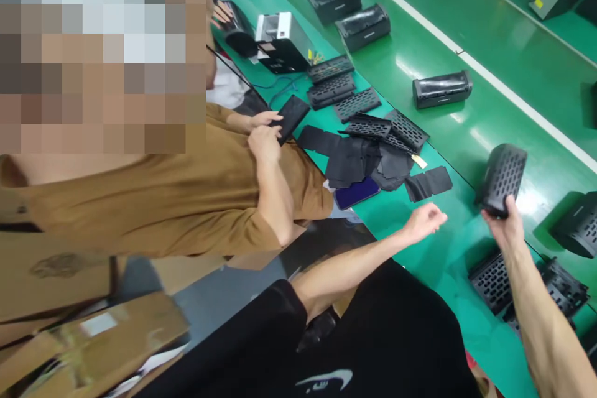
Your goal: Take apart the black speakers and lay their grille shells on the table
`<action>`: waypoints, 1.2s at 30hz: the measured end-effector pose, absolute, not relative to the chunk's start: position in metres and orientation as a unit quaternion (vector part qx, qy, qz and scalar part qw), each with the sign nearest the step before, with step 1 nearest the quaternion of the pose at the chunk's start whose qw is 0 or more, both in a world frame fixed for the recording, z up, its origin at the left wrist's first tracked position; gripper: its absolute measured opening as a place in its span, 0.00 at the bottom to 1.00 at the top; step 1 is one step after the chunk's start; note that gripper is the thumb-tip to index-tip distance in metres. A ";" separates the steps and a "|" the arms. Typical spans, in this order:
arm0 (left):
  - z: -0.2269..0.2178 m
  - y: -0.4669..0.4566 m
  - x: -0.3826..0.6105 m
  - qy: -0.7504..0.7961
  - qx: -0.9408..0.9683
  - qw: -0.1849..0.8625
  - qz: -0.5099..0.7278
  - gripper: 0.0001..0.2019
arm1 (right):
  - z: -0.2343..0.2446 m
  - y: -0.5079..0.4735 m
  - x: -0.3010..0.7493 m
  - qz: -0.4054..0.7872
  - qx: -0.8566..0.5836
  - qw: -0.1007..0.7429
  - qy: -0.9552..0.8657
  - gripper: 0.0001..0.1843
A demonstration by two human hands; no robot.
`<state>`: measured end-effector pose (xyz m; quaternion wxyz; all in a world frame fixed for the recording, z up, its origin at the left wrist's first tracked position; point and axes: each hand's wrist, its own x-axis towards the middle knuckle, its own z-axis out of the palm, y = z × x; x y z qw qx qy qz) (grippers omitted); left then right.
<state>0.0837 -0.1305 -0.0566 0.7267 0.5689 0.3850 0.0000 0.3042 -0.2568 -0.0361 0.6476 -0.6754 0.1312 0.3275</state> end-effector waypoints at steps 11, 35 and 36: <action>-0.031 -0.235 0.155 0.074 0.861 0.438 -0.247 0.34 | -0.039 -0.252 0.430 0.205 -0.808 0.519 0.189 0.18; -0.013 -0.194 0.103 0.064 0.928 0.291 -0.223 0.16 | 0.051 -0.457 0.175 0.194 -0.853 0.442 0.198 0.32; -0.017 -0.180 0.093 0.084 0.926 0.287 -0.231 0.16 | 0.048 -0.446 0.180 0.213 -0.853 0.444 0.172 0.32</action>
